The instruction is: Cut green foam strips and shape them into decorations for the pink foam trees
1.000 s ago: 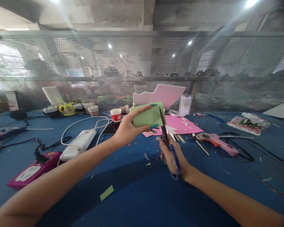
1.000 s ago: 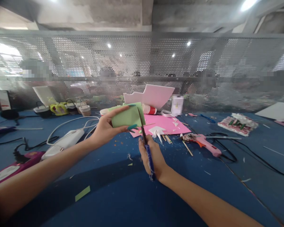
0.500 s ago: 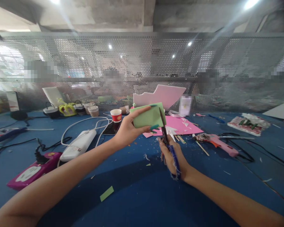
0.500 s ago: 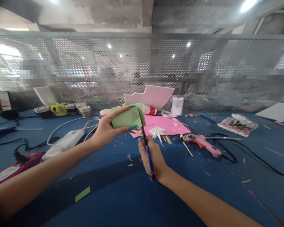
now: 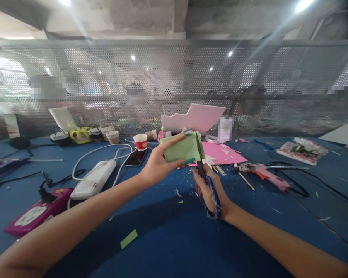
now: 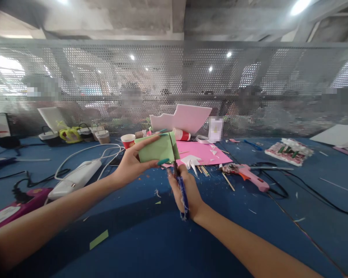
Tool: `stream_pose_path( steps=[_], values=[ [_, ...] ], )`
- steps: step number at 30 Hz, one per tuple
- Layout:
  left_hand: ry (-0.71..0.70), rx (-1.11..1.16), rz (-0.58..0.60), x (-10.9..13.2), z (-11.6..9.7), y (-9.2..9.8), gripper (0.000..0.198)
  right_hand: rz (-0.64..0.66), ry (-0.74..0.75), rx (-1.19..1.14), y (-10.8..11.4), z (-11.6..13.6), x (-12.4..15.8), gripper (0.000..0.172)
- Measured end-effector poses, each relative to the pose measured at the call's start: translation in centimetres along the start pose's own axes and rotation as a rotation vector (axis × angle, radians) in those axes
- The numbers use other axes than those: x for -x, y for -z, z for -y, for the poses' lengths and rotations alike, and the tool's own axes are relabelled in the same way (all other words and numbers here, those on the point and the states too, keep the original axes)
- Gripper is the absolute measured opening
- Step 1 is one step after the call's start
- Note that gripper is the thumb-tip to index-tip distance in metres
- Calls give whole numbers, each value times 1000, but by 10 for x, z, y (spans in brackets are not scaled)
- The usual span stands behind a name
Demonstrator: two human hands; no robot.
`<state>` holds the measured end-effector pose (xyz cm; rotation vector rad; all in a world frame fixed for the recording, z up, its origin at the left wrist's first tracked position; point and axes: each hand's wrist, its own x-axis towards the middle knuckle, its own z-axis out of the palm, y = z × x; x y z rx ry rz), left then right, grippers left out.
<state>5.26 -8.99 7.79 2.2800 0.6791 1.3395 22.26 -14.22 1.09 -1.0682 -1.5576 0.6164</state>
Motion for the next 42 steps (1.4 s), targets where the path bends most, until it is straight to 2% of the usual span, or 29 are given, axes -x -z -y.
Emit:
stream_pose_path(
  steps=[10, 25, 36, 42],
  values=[
    [5, 60, 19, 0, 0, 0, 69, 13, -61, -47, -2, 0, 2, 23],
    [20, 71, 25, -1, -2, 1, 68, 14, -33, -17, 0, -1, 1, 23],
    [68, 148, 38, -2, 0, 3, 69, 84, -11, -85, 2, -1, -1, 25],
    [34, 78, 37, -3, -3, 5, 68, 72, 6, -26, 4, 2, -1, 22]
  ],
)
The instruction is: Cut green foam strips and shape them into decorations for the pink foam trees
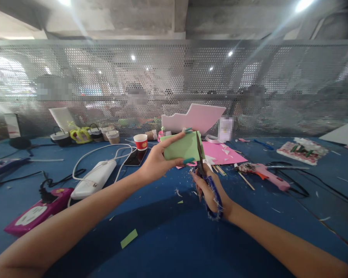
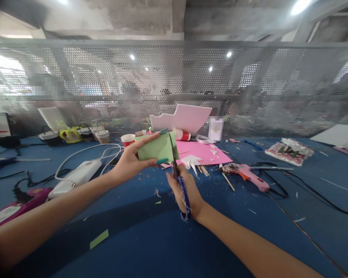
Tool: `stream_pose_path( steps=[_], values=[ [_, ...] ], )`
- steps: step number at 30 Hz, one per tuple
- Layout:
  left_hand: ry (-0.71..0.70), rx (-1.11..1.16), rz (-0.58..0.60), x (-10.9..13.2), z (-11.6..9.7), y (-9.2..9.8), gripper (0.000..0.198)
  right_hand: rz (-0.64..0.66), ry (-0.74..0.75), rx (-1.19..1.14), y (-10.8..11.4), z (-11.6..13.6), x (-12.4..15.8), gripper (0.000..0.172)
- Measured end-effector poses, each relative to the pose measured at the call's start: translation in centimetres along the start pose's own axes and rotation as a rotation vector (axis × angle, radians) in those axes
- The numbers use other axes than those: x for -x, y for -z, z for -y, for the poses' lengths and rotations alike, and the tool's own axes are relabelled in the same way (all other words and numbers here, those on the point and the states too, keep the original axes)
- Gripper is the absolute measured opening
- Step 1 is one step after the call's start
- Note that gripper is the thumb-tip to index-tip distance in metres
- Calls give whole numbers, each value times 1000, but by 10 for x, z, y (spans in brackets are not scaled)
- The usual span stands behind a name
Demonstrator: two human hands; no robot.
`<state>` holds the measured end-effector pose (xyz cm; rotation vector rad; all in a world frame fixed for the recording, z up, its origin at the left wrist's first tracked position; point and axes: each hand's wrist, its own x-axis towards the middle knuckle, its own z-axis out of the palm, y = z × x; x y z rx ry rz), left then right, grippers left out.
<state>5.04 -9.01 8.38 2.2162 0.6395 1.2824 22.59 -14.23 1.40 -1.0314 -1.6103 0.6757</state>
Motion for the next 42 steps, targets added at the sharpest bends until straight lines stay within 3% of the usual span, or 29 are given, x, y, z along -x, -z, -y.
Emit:
stream_pose_path(
  steps=[7, 15, 25, 42],
  values=[
    [55, 86, 48, -4, -1, 5, 69, 17, 9, -17, 2, 0, -3, 22],
    [281, 338, 36, -6, -3, 3, 75, 79, -57, -251, -1, -2, -4, 21],
    [195, 169, 43, -1, -7, -2, 73, 27, -20, -111, 1, -7, -4, 19],
    [127, 151, 31, 2, -10, -8, 71, -18, -32, 18, -1, -7, -1, 19]
  ],
)
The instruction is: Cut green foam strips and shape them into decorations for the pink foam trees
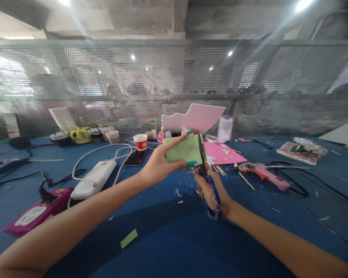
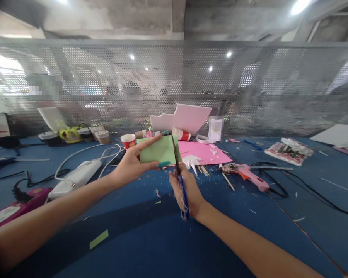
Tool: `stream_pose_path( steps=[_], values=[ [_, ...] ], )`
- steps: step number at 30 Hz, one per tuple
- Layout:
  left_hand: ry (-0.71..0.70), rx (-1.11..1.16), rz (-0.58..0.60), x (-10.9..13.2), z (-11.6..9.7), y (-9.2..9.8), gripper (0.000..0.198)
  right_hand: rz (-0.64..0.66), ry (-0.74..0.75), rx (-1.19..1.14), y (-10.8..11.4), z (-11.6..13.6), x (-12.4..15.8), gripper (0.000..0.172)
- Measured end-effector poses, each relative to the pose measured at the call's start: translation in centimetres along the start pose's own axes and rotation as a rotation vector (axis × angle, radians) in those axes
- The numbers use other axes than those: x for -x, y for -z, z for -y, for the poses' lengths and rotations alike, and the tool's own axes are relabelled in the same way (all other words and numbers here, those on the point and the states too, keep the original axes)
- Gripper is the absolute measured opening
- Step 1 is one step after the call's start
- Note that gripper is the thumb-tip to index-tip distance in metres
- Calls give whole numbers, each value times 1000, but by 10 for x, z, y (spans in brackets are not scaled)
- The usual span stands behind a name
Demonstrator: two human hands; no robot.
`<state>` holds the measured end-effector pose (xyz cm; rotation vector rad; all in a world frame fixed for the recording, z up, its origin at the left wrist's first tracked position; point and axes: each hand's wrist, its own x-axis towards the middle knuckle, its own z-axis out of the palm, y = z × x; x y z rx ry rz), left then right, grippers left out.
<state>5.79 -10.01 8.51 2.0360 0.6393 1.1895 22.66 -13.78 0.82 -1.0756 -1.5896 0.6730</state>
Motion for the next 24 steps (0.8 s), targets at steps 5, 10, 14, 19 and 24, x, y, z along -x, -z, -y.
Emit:
stream_pose_path(
  steps=[5, 10, 14, 19, 24],
  values=[
    [11, 33, -1, 1, -1, -1, 71, -18, -10, -29, -2, 3, 2, 21],
    [14, 43, -8, 1, -2, -1, 71, -28, -42, -35, -3, 6, 1, 21],
    [8, 34, -4, 1, -2, -1, 70, -23, -51, -35, -2, 5, 1, 19],
    [-11, -14, -1, 0, 0, 0, 71, -42, -52, -53, -2, 4, 1, 20],
    [31, 20, -4, 1, 0, 0, 72, -61, -104, -130, -4, 12, 1, 24]
  ],
)
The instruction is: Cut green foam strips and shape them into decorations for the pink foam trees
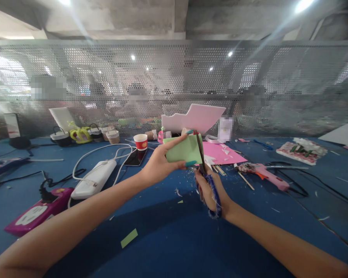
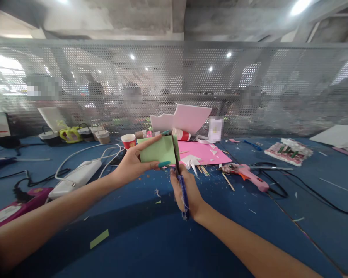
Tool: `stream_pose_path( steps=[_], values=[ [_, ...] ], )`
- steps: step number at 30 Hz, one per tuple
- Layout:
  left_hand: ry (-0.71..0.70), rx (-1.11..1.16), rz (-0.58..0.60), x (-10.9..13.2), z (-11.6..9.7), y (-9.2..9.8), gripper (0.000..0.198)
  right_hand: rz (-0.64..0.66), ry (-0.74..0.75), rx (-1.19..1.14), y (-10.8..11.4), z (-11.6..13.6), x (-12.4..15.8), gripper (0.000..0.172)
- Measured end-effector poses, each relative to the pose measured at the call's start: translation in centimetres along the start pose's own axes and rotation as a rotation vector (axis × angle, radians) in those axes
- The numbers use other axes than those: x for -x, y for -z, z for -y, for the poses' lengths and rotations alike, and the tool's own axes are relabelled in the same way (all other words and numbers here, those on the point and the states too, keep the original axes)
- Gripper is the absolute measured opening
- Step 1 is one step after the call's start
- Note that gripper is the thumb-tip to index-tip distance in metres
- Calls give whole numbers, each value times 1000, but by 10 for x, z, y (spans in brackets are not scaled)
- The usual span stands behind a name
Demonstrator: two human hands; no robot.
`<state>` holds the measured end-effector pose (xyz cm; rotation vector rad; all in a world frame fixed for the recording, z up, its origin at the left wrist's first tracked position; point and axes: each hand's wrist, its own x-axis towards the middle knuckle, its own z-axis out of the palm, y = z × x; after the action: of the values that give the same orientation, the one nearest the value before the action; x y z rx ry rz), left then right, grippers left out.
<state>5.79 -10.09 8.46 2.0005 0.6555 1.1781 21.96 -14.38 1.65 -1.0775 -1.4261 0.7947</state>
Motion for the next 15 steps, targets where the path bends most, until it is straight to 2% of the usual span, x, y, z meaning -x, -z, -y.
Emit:
stream_pose_path(
  steps=[10, 15],
  values=[
    [50, 31, -25, 1, 0, -4, 71, -16, -74, 0, -3, 4, 3, 31],
    [12, -27, -4, 1, 6, -2, 72, -16, -49, 17, -1, 4, 0, 32]
  ],
)
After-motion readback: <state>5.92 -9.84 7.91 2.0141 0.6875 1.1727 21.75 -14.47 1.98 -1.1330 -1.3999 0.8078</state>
